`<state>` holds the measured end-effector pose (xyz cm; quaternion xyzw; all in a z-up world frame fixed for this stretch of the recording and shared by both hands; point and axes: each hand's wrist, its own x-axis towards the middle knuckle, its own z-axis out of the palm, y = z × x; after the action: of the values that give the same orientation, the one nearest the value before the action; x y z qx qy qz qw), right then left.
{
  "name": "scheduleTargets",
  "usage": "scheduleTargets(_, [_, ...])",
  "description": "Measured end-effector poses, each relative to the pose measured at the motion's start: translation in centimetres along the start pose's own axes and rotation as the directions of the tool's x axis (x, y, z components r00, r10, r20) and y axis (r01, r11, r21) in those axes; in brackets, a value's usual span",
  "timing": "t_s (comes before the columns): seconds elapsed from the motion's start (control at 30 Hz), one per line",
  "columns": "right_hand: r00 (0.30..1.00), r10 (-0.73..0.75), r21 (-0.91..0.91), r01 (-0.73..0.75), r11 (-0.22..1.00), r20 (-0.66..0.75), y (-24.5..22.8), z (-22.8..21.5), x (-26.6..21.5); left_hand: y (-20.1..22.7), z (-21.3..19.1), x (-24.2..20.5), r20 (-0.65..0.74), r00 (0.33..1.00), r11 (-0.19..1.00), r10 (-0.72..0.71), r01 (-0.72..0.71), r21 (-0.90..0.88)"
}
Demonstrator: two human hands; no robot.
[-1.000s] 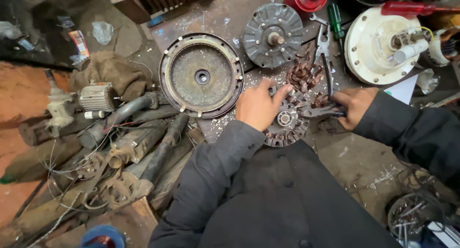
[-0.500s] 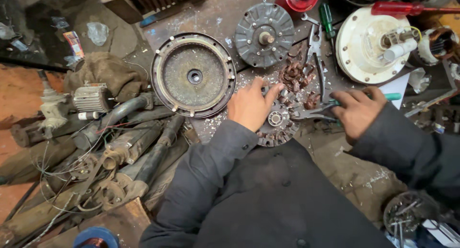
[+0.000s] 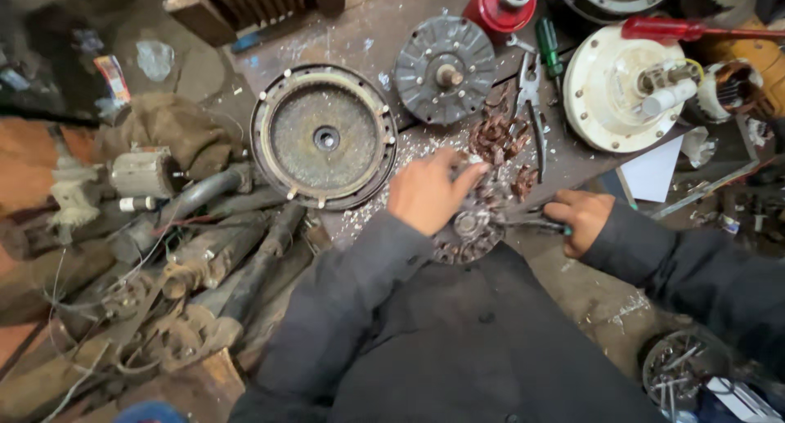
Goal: The person uses pliers to pull and cut copper wire coils from a circular metal rotor component. They systematically remove the wire from the slots of the rotor, placing the extracted copper pieces onto the workbench. The person rotates the rotor to access different sections of the winding during the process.
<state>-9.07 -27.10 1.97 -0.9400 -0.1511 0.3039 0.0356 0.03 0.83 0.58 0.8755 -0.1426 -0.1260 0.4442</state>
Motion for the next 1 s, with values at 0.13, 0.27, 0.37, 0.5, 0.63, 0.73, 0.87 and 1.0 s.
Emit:
scheduleTargets(0.13, [0.989,0.042,-0.083,-0.054,0.995,-0.140,-1.8,-0.7,-1.7,0.1,-0.1,-1.1,-0.056,0.998,0.999,0.030,-0.030,0.012])
scheduleTargets(0.27, [0.949,-0.014,-0.256,-0.071,0.964,-0.316,-3.8,-2.3,-3.0,0.9,0.3,-1.0,-0.037,0.999,0.999,0.001,0.001,0.051])
scheduleTargets(0.37, [0.990,0.109,-0.181,-0.123,0.976,-0.089,-3.7,-1.7,-3.0,1.1,0.5,-1.0,-0.022,1.000,0.999,-0.014,0.015,0.047])
scheduleTargets(0.5, [0.995,0.088,0.107,-0.094,0.990,0.056,-1.6,0.9,-1.4,0.5,0.2,-0.7,0.007,1.000,0.999,-0.009,0.009,0.039])
scheduleTargets(0.63, [0.996,0.080,0.354,-0.091,0.931,0.045,-0.4,2.7,0.4,-0.2,0.0,-0.4,-0.049,0.998,0.999,-0.039,0.040,0.007])
scheduleTargets(0.73, [0.996,0.029,0.316,-0.002,0.949,-0.080,-0.7,2.2,0.3,-0.4,-0.6,-0.8,-0.059,0.993,0.995,-0.103,0.102,-0.017])
scheduleTargets(0.87, [0.904,-0.045,-0.024,0.039,0.999,-0.425,-2.3,2.1,-3.2,0.4,-0.3,-1.3,-0.050,0.994,0.993,-0.097,0.094,-0.068])
scheduleTargets(1.0, [0.960,0.194,0.268,-0.136,0.954,-0.204,-2.7,3.1,-4.5,1.1,0.2,-2.1,-0.138,0.989,0.996,-0.049,0.038,-0.081])
